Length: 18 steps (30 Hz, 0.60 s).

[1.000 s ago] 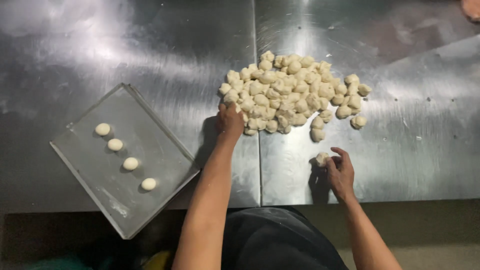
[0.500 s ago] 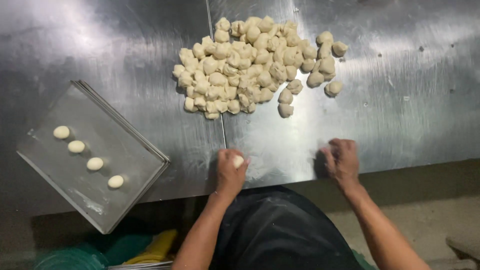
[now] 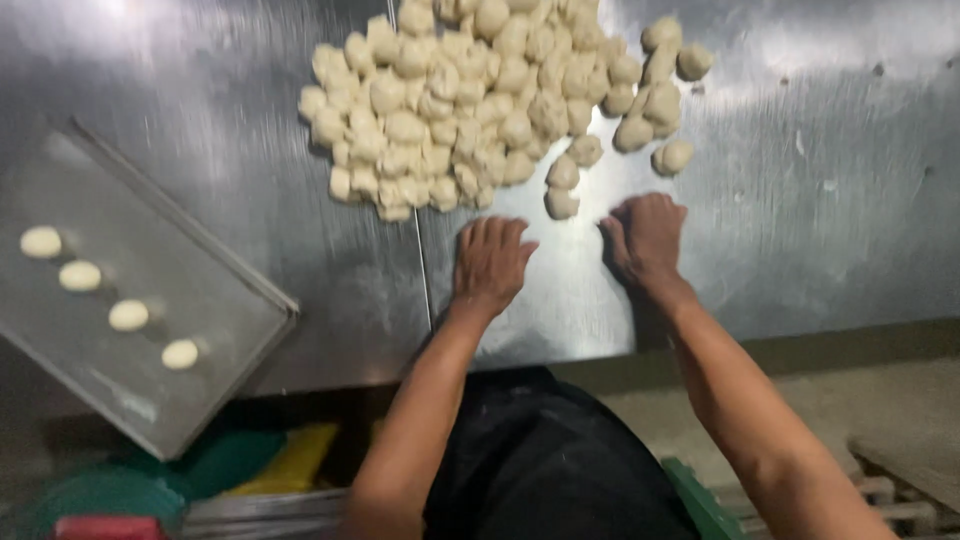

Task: Portioning and rolling dough into small balls and placing them onto a metal tray.

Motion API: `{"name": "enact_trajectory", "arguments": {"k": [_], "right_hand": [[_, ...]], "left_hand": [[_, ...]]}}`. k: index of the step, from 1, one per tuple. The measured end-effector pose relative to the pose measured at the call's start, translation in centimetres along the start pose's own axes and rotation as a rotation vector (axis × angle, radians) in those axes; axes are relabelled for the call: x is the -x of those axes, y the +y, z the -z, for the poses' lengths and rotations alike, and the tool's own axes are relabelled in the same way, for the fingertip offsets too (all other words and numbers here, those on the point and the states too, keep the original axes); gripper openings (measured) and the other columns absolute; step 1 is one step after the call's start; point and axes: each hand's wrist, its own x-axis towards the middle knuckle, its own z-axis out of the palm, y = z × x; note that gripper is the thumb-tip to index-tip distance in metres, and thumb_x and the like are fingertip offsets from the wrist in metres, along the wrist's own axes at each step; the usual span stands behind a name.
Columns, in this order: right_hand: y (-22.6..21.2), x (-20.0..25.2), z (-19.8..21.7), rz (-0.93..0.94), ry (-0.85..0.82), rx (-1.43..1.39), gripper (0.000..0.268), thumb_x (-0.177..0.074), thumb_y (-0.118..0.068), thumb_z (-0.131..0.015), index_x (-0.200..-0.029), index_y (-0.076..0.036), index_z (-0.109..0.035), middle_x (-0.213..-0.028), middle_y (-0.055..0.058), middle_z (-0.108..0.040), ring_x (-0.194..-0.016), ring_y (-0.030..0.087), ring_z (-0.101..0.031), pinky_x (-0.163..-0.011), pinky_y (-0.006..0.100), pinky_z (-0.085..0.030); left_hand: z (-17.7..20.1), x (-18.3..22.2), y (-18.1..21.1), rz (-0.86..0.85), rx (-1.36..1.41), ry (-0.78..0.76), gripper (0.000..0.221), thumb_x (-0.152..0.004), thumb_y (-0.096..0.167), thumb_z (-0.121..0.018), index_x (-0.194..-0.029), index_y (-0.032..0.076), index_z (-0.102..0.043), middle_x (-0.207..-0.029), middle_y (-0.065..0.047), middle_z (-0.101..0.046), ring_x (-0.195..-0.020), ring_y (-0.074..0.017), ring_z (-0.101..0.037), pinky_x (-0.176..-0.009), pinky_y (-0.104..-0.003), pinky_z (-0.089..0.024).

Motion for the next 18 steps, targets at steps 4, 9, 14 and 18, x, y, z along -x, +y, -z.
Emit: {"name": "enact_trajectory", "arguments": {"k": [4, 9, 14, 18], "right_hand": [[-4.0, 2.6, -0.5, 0.092, 0.048, -0.03, 0.021, -0.091, -0.014, -0.076, -0.102, -0.009, -0.06, -0.098, 0.013, -0.058, -0.094, 0.036, -0.053, -0.083, 0.05, -0.035], [-5.0, 11.3, 2.9, 0.116, -0.042, -0.106, 0.017, -0.088, -0.006, -0.068, -0.1, -0.003, -0.056, -0.095, 0.018, -0.057, -0.09, 0.04, -0.051, -0.081, 0.052, -0.038], [1.0, 12.6, 5.9, -0.064, -0.082, 0.172, 0.018, -0.088, -0.019, -0.072, -0.098, -0.008, -0.062, -0.093, 0.014, -0.059, -0.092, 0.036, -0.053, -0.084, 0.052, -0.037], [1.9, 5.1, 2.5, -0.106, 0.033, 0.129, 0.021, -0.093, -0.024, -0.072, -0.101, -0.007, -0.063, -0.097, 0.013, -0.06, -0.098, 0.036, -0.054, -0.087, 0.051, -0.035]], "left_hand": [[0.8, 1.7, 5.0, 0.006, 0.041, 0.054, 0.027, -0.091, 0.021, -0.064, -0.116, 0.011, -0.061, -0.111, -0.009, -0.061, -0.108, -0.0302, -0.056, -0.094, -0.047, -0.041], [-0.5, 12.1, 4.2, -0.004, -0.003, -0.032, 0.027, -0.087, 0.011, -0.058, -0.113, 0.007, -0.063, -0.11, -0.012, -0.06, -0.109, -0.0344, -0.055, -0.097, -0.05, -0.04], [1.4, 13.2, -1.3, 0.052, -0.158, 0.022, 0.017, -0.093, 0.019, -0.062, -0.106, 0.009, -0.063, -0.108, -0.011, -0.06, -0.104, -0.0334, -0.056, -0.092, -0.052, -0.039], [0.7, 3.3, -1.6, 0.097, -0.109, 0.005, 0.016, -0.099, 0.025, -0.062, -0.104, 0.011, -0.059, -0.105, -0.01, -0.059, -0.103, -0.0318, -0.056, -0.09, -0.05, -0.04]]}}
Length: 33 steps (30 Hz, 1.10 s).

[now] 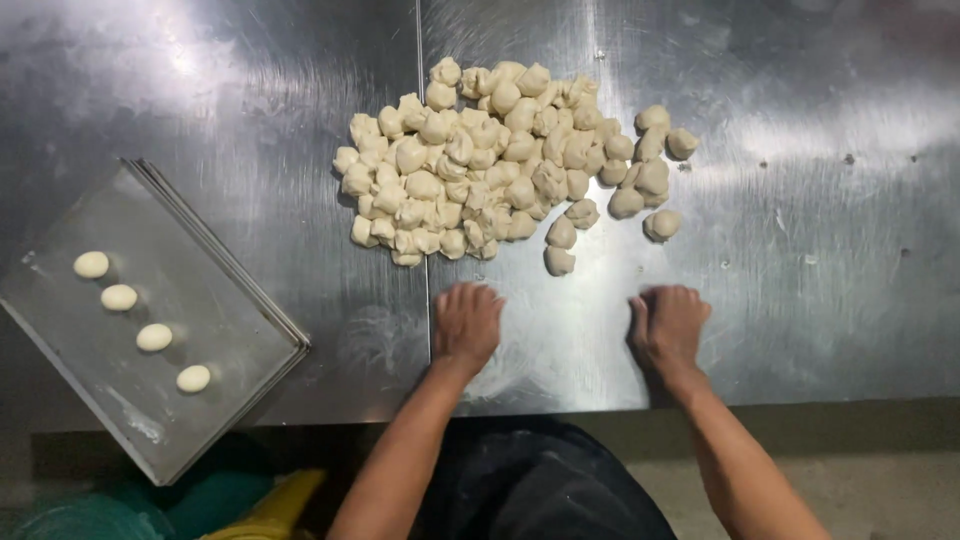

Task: Portioning and rolling dough into small balls and placing them onto a metal tray.

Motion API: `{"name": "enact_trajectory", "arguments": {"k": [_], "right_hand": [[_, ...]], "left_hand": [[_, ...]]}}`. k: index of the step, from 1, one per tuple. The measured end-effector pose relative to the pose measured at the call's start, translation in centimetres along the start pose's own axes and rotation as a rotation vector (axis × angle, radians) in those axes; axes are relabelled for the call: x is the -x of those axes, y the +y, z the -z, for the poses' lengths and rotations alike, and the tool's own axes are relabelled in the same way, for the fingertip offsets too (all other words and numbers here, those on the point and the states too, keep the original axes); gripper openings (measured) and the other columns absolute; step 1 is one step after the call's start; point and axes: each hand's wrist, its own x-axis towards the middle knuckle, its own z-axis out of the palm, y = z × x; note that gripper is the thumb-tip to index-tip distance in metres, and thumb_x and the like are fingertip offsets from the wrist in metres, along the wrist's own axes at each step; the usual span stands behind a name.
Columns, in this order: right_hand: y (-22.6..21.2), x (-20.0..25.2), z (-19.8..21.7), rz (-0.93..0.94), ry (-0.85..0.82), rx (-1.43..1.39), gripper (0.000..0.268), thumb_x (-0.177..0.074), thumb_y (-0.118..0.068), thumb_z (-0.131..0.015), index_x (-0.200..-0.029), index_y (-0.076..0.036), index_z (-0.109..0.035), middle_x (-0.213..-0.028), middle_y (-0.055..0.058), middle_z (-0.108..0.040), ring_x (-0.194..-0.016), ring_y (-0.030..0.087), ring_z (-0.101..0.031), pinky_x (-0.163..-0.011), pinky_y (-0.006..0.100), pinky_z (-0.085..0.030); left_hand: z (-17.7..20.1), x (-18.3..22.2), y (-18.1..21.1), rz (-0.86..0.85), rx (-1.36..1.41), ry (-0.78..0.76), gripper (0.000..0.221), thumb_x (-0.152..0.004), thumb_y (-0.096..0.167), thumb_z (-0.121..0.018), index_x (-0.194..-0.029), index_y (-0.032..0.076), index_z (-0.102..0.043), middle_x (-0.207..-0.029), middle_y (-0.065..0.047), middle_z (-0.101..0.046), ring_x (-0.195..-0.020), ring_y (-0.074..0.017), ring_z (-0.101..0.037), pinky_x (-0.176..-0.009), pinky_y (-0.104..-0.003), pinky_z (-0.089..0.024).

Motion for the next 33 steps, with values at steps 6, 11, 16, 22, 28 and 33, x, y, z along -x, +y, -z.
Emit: {"name": "enact_trajectory", "arguments": {"k": [6, 11, 16, 22, 28, 33], "right_hand": [[-6.0, -4.0, -4.3, 0.102, -0.038, -0.1, 0.014, -0.089, -0.012, -0.07, -0.1, -0.006, -0.062, -0.094, 0.016, -0.057, -0.094, 0.037, -0.054, -0.083, 0.051, -0.036], [-6.2, 2.1, -2.2, 0.157, -0.061, -0.225, 0.029, -0.078, -0.002, -0.063, -0.106, -0.003, -0.056, -0.097, 0.02, -0.055, -0.096, 0.041, -0.053, -0.084, 0.05, -0.039], [0.8, 9.5, 0.9, 0.142, -0.182, -0.165, 0.02, -0.083, -0.007, -0.066, -0.101, -0.006, -0.059, -0.096, 0.017, -0.058, -0.097, 0.039, -0.055, -0.088, 0.051, -0.041], [2.8, 1.4, 0.0, 0.092, -0.071, 0.02, 0.023, -0.08, -0.006, -0.069, -0.102, -0.006, -0.062, -0.092, 0.016, -0.058, -0.091, 0.036, -0.054, -0.082, 0.051, -0.037], [-2.8, -2.8, -4.4, 0.094, 0.04, -0.09, 0.025, -0.085, -0.005, -0.07, -0.107, -0.003, -0.058, -0.093, 0.016, -0.056, -0.092, 0.038, -0.053, -0.081, 0.051, -0.037], [-6.8, 1.9, -1.5, 0.203, -0.025, -0.299, 0.025, -0.082, 0.0, -0.064, -0.105, -0.001, -0.056, -0.095, 0.021, -0.055, -0.092, 0.043, -0.053, -0.083, 0.051, -0.041]], "left_hand": [[-2.0, -4.3, 6.0, -0.077, 0.147, 0.1, 0.016, -0.095, 0.01, -0.061, -0.111, 0.009, -0.059, -0.104, -0.011, -0.059, -0.103, -0.0311, -0.058, -0.091, -0.046, -0.046], [-0.4, 3.6, 7.9, -0.051, 0.209, 0.087, 0.03, -0.078, 0.008, -0.06, -0.107, 0.008, -0.059, -0.104, -0.013, -0.06, -0.102, -0.0357, -0.057, -0.09, -0.049, -0.045], [-0.6, 11.9, 1.9, -0.05, 0.043, 0.075, 0.032, -0.083, 0.009, -0.063, -0.115, 0.009, -0.06, -0.113, -0.012, -0.061, -0.109, -0.0358, -0.056, -0.095, -0.051, -0.043], [0.4, 1.7, -0.9, 0.044, -0.038, 0.024, 0.034, -0.076, 0.013, -0.067, -0.11, 0.011, -0.062, -0.104, -0.011, -0.06, -0.101, -0.0333, -0.057, -0.087, -0.051, -0.042], [-3.9, -2.7, 5.6, -0.023, 0.136, 0.073, 0.015, -0.09, 0.01, -0.058, -0.104, 0.011, -0.062, -0.1, -0.009, -0.06, -0.102, -0.0316, -0.058, -0.089, -0.047, -0.044], [-1.5, 3.9, 9.1, -0.113, 0.154, -0.022, 0.016, -0.088, 0.008, -0.055, -0.104, 0.009, -0.061, -0.102, -0.011, -0.058, -0.1, -0.0326, -0.055, -0.089, -0.047, -0.044]]}}
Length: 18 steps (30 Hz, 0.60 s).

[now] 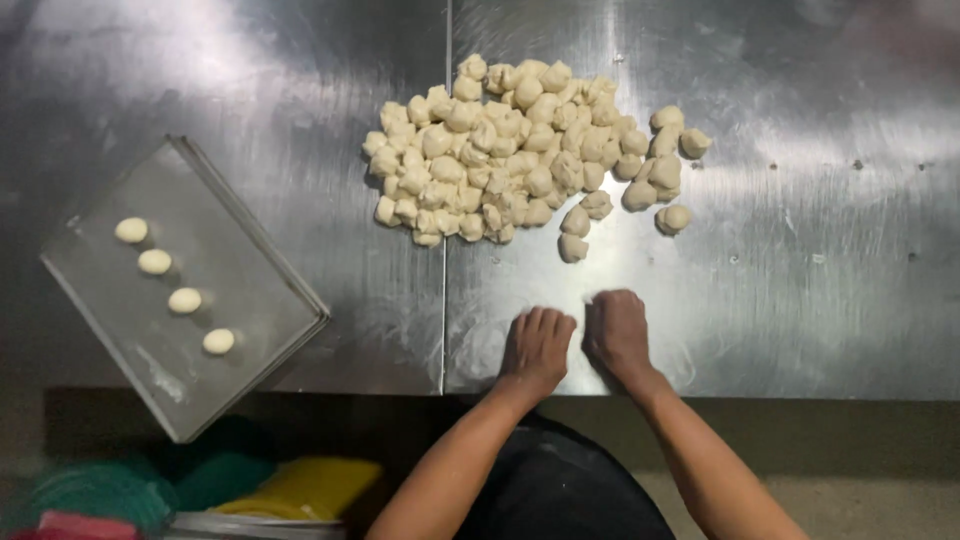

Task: Portioning and rolling dough into small balls and placing them onto a metal tray.

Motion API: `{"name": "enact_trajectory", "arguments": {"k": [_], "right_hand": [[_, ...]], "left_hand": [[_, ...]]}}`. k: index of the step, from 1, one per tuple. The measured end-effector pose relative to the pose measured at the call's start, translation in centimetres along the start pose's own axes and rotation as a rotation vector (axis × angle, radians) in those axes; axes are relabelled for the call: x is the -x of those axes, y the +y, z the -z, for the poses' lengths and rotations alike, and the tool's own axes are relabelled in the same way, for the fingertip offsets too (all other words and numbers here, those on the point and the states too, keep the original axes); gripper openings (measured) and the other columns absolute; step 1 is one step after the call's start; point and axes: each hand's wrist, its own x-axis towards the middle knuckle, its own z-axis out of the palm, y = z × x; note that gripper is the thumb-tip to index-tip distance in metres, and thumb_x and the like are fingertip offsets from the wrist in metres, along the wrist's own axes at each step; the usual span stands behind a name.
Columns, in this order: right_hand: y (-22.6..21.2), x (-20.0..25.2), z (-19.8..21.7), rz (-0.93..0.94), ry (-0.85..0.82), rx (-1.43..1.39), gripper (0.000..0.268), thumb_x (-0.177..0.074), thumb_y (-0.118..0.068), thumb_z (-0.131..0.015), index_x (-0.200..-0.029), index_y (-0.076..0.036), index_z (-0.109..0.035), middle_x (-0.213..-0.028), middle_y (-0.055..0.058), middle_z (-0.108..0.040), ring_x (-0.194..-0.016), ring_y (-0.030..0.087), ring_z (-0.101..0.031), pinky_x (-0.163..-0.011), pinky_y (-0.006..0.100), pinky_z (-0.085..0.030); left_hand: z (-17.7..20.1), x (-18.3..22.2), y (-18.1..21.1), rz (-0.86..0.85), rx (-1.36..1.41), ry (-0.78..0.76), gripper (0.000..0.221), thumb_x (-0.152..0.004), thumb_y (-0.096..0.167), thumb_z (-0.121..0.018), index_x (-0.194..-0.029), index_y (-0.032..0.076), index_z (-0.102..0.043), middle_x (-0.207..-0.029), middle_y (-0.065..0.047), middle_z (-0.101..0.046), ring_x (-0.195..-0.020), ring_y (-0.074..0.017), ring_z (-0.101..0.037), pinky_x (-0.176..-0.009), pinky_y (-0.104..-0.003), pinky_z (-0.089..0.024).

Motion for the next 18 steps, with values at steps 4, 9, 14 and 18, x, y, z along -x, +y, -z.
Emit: {"name": "enact_trajectory", "arguments": {"k": [4, 9, 14, 18], "right_hand": [[3.6, 6.7, 3.3, 0.027, -0.024, 0.033, 0.017, -0.086, -0.002, -0.066, -0.1, -0.001, -0.056, -0.092, 0.02, -0.056, -0.089, 0.043, -0.053, -0.081, 0.054, -0.042], [5.6, 1.8, 6.6, -0.064, -0.033, 0.27, 0.02, -0.08, -0.003, -0.064, -0.099, -0.002, -0.059, -0.089, 0.019, -0.056, -0.088, 0.039, -0.055, -0.085, 0.054, -0.04], [7.0, -4.8, -0.1, -0.094, 0.107, 0.217, 0.021, -0.084, -0.001, -0.066, -0.103, -0.003, -0.059, -0.089, 0.017, -0.056, -0.09, 0.039, -0.054, -0.083, 0.051, -0.039], [4.1, -4.7, -2.2, 0.047, 0.115, 0.118, 0.025, -0.086, 0.006, -0.063, -0.11, -0.001, -0.06, -0.096, 0.02, -0.057, -0.091, 0.04, -0.054, -0.082, 0.05, -0.04]], "left_hand": [[2.2, 6.6, -4.9, -0.058, -0.029, 0.026, 0.026, -0.085, 0.009, -0.055, -0.111, 0.008, -0.06, -0.107, -0.012, -0.058, -0.105, -0.0341, -0.055, -0.094, -0.05, -0.042], [6.9, -0.3, -9.2, 0.019, -0.141, 0.089, 0.026, -0.076, 0.015, -0.064, -0.102, 0.009, -0.061, -0.101, -0.012, -0.059, -0.1, -0.0341, -0.055, -0.085, -0.05, -0.042], [0.3, -7.2, -8.4, 0.151, -0.079, 0.193, 0.021, -0.083, 0.008, -0.062, -0.104, 0.013, -0.063, -0.102, -0.01, -0.059, -0.102, -0.0329, -0.057, -0.087, -0.048, -0.045], [-0.4, -6.7, -2.0, 0.081, 0.138, 0.247, 0.026, -0.081, 0.006, -0.06, -0.107, 0.008, -0.061, -0.104, -0.011, -0.059, -0.101, -0.0342, -0.058, -0.087, -0.046, -0.048]]}}
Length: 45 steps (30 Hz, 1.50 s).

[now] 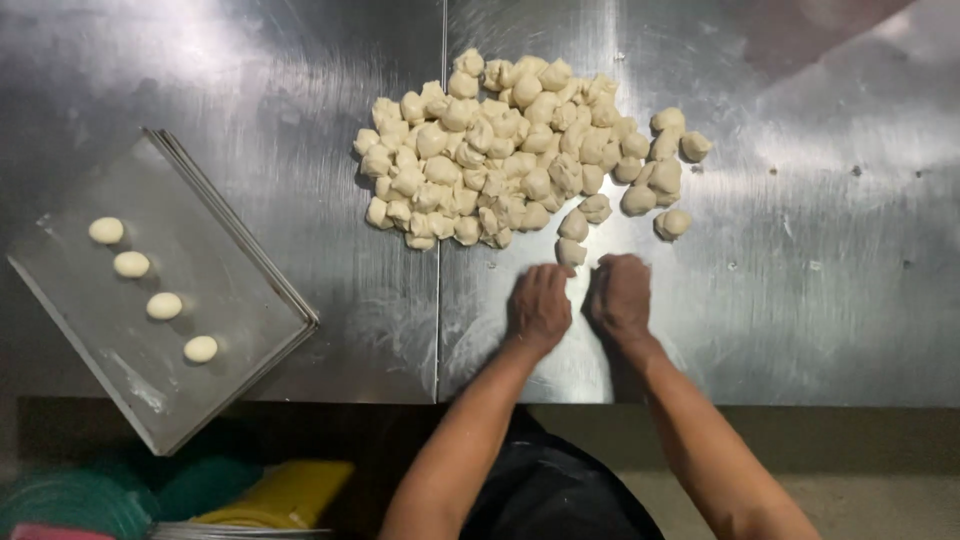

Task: Portioning and rolling dough into small balls and placing them onto a metal tray.

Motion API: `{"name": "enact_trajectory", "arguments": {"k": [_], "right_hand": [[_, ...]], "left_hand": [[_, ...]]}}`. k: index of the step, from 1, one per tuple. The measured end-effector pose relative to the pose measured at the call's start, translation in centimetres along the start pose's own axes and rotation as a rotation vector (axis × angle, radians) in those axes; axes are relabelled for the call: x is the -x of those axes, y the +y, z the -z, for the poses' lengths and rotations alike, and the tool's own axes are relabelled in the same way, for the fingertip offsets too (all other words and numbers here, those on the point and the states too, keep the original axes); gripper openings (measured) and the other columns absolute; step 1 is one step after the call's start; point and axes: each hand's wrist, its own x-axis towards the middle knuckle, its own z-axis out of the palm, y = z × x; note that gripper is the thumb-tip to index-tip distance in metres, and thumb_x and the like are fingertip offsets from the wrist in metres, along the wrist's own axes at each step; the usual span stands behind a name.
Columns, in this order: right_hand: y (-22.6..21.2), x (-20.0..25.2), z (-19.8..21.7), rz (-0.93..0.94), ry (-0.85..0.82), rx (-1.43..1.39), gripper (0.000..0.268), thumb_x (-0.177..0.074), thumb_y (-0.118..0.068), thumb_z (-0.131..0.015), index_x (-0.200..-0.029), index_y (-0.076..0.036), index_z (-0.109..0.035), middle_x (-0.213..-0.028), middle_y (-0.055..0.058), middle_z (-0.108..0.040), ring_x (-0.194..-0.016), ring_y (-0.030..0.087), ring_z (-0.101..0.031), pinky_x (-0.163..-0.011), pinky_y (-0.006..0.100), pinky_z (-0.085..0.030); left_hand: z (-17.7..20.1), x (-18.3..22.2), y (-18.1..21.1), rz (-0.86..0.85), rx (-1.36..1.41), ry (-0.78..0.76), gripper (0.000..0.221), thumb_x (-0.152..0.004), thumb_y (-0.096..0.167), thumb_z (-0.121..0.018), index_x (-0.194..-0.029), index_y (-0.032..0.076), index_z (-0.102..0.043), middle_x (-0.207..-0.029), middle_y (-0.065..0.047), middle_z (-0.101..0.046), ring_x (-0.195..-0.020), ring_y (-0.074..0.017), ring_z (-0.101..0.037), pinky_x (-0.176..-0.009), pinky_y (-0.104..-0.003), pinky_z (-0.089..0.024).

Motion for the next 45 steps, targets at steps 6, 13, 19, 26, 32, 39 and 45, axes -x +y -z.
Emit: {"name": "enact_trajectory", "arguments": {"k": [6, 13, 19, 26, 32, 39, 45], "right_hand": [[-2.0, 8.6, 5.3, 0.007, -0.107, -0.12, 0.02, -0.089, 0.001, -0.067, -0.106, -0.001, -0.056, -0.096, 0.02, -0.056, -0.093, 0.041, -0.055, -0.085, 0.049, -0.043], [4.8, 5.3, 5.1, -0.129, -0.142, 0.128, 0.03, -0.074, -0.003, -0.067, -0.102, -0.002, -0.056, -0.092, 0.021, -0.056, -0.09, 0.041, -0.053, -0.085, 0.053, -0.039], [0.2, 1.5, 0.4, -0.134, 0.062, 0.054, 0.033, -0.085, 0.0, -0.07, -0.114, 0.0, -0.057, -0.105, 0.02, -0.057, -0.1, 0.042, -0.055, -0.089, 0.051, -0.043], [-2.7, 6.3, 6.2, 0.001, -0.143, -0.12, 0.022, -0.089, 0.001, -0.067, -0.108, -0.001, -0.055, -0.097, 0.02, -0.057, -0.092, 0.041, -0.055, -0.083, 0.051, -0.044], [1.4, 4.1, 3.6, -0.182, 0.069, 0.108, 0.041, -0.081, 0.007, -0.066, -0.119, -0.001, -0.055, -0.118, 0.021, -0.058, -0.112, 0.042, -0.055, -0.098, 0.05, -0.045], [-7.5, 0.9, 1.1, -0.64, 0.097, -0.401, 0.051, -0.09, 0.0, -0.066, -0.139, -0.003, -0.05, -0.133, 0.019, -0.06, -0.12, 0.032, -0.062, -0.105, 0.038, -0.05], [-5.5, 3.1, 7.2, -0.18, -0.322, -0.482, 0.042, -0.088, 0.006, -0.062, -0.129, -0.004, -0.06, -0.134, 0.02, -0.062, -0.127, 0.038, -0.061, -0.107, 0.042, -0.048]], "left_hand": [[2.9, 12.3, -2.3, -0.15, -0.206, -0.35, 0.029, -0.081, 0.007, -0.06, -0.11, 0.011, -0.063, -0.105, -0.009, -0.06, -0.104, -0.0298, -0.058, -0.092, -0.047, -0.044], [6.9, 3.4, -8.4, -0.094, -0.333, -0.17, 0.031, -0.079, 0.01, -0.068, -0.109, 0.01, -0.062, -0.107, -0.012, -0.059, -0.101, -0.0324, -0.057, -0.085, -0.049, -0.043], [1.6, 1.5, -3.8, 0.106, -0.057, -0.016, 0.033, -0.082, 0.001, -0.059, -0.114, 0.008, -0.059, -0.114, -0.013, -0.061, -0.112, -0.0359, -0.057, -0.098, -0.047, -0.048], [5.7, 10.1, -4.9, -0.218, -0.13, -0.323, 0.032, -0.086, 0.008, -0.061, -0.118, 0.008, -0.061, -0.114, -0.013, -0.06, -0.109, -0.0336, -0.057, -0.097, -0.049, -0.045], [5.7, 4.4, -6.9, -0.109, -0.239, -0.189, 0.032, -0.083, 0.007, -0.064, -0.115, 0.01, -0.062, -0.127, -0.015, -0.058, -0.12, -0.0369, -0.054, -0.101, -0.051, -0.042], [3.4, 4.1, 1.6, 0.074, 0.23, -0.07, 0.038, -0.086, -0.004, -0.055, -0.122, 0.003, -0.061, -0.14, -0.019, -0.056, -0.136, -0.04, -0.051, -0.118, -0.049, -0.042], [7.2, 10.4, -2.7, 0.038, 0.314, -0.278, 0.03, -0.089, 0.001, -0.059, -0.117, 0.004, -0.068, -0.132, -0.015, -0.065, -0.13, -0.0404, -0.06, -0.11, -0.047, -0.05]]}}
